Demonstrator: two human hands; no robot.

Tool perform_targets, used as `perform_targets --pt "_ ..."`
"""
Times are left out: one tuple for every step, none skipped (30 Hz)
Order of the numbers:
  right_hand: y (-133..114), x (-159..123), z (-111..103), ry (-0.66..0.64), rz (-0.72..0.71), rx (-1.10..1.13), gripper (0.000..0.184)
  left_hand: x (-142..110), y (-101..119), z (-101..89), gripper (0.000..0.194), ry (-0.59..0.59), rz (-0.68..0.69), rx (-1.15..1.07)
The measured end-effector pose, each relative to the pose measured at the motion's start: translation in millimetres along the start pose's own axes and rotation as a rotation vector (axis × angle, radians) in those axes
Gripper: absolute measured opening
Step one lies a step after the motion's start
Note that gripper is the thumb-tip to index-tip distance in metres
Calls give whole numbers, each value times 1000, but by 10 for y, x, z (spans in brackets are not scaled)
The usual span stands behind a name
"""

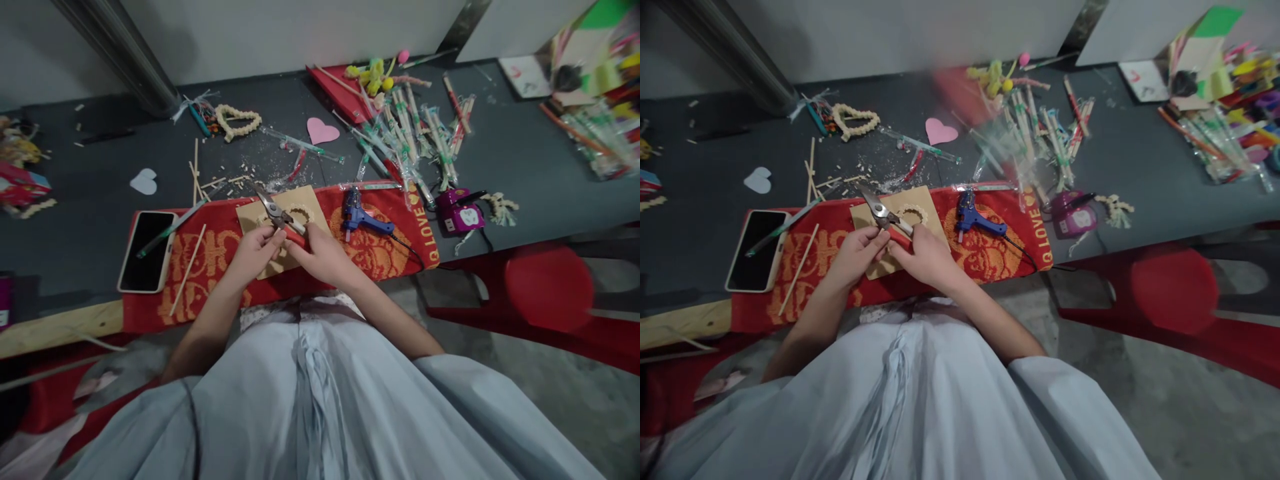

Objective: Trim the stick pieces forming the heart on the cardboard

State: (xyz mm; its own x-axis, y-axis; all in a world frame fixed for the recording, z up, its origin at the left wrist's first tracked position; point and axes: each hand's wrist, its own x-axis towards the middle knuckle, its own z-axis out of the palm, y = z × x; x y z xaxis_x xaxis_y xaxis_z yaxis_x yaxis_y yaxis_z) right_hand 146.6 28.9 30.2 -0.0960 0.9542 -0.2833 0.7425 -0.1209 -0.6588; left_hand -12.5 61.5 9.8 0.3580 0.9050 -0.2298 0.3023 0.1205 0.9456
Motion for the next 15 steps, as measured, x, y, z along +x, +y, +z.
perform_targets --pt "4 -3 -3 0 3 18 41 -2 -3 5 43 -2 -5 -20" --pt "13 -3 -5 -3 5 40 42 -9 4 7 42 -9 -11 -38" --pt "26 -1 -5 -6 9 65 42 -19 17 7 42 -14 -18 -56" --pt "44 5 -4 -7 12 91 42 -31 37 4 41 -19 -25 -73" --pt "64 13 -1 -10 15 115 41 -45 59 -2 41 -24 -30 -89" --pt "86 24 4 -14 19 136 40 -58 81 -10 41 -27 -31 -100" --pt "109 36 11 -20 24 150 37 -68 99 -23 40 -33 -28 -102" --pt "133 48 18 -29 30 159 34 -74 112 -39 41 -42 -19 -95" --pt "155 59 25 -40 32 167 30 -74 119 -60 41 -52 -6 -81" --pt "176 69 33 -54 32 180 27 -68 117 -84 40 -61 1 -58" --pt "196 76 39 -67 29 202 24 -53 108 -113 38 -60 2 -28" --pt "214 80 43 -80 23 231 22 -32 90 -146 34 -47 -1 7" --pt "230 80 44 -90 14 265 21 -6 65 -181 30 -22 -7 43" --pt "244 76 41 -99 5 299 22 25 33 -217 26 15 -9 78" --pt "255 68 35 -107 -4 330 24 57 -2 -253 23 52 -4 109"
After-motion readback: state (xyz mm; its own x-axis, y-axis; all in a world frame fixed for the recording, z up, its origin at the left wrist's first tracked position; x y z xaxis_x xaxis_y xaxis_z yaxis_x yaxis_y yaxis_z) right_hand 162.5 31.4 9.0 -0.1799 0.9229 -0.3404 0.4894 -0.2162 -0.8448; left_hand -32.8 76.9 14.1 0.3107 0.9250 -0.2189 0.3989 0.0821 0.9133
